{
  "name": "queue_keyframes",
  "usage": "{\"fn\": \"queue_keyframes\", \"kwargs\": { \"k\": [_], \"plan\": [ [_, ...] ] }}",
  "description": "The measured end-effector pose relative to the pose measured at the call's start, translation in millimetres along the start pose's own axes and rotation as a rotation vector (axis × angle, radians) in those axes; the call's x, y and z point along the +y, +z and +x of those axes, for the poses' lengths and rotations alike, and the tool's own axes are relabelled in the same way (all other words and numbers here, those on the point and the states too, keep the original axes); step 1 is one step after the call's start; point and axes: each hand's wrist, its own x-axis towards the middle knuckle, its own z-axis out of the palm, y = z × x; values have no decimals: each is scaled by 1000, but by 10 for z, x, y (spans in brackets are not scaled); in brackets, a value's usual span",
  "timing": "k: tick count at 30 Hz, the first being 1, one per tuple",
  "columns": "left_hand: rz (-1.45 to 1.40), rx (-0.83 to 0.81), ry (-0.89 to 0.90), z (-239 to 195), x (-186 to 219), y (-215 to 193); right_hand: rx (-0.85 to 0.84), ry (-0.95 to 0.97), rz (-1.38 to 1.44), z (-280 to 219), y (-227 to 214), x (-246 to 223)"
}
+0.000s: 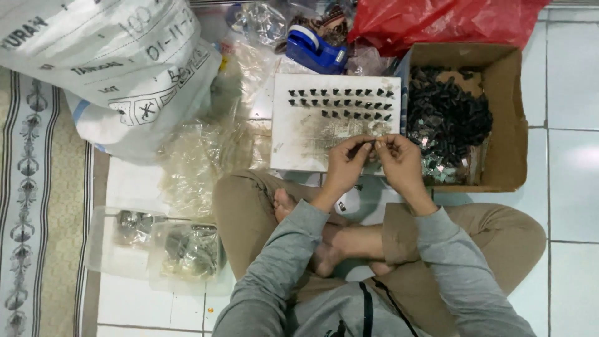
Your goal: The person sits on the floor and assembles small black components by hand, placing them into a white tray. They then gather the assembled components and place them into a clear plastic bag.
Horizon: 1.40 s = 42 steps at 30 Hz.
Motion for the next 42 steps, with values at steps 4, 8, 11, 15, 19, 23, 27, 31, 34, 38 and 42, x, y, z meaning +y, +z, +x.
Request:
{"fn": "queue_keyframes", "kwargs": {
  "k": [4, 8, 11, 15, 19, 23, 27, 31, 34, 38, 42],
  "plan": [
    [-72, 54, -5, 28, -135, 55, 12, -18, 34, 19, -57, -28],
    [-106, -24, -1, -15, -105, 73, -40, -39, 36, 104, -224, 128],
    [-133, -62, 11, -36, -100, 30, -93, -18, 21, 80, -247, 173],
    [-194, -170, 3, -84, -57, -36, -119, 16, 11, -108, -220, 44],
    [-149, -231, 28, -104, -61, -69, -97, 68, 47, -256, -208, 78],
    [-195, -227, 17, -108, -57, -51, -18, 91, 85, -364, -99, -99],
    [-356, -102, -12, -147, 152, -75, 73, 33, 41, -461, 164, -482],
    [-288, -5, 71, -69, 217, -302, 37, -158, -133, -221, 379, -465],
    [-254, 81, 58, -50, 358, -557, 27, -266, -259, 24, 579, -491],
    [110, 127, -115, -80, 729, -977, -6, -376, -551, 258, 938, -588],
    [173, 68, -227, -51, 740, -1117, 9, -370, -822, 572, 1177, -408]
  ]
}}
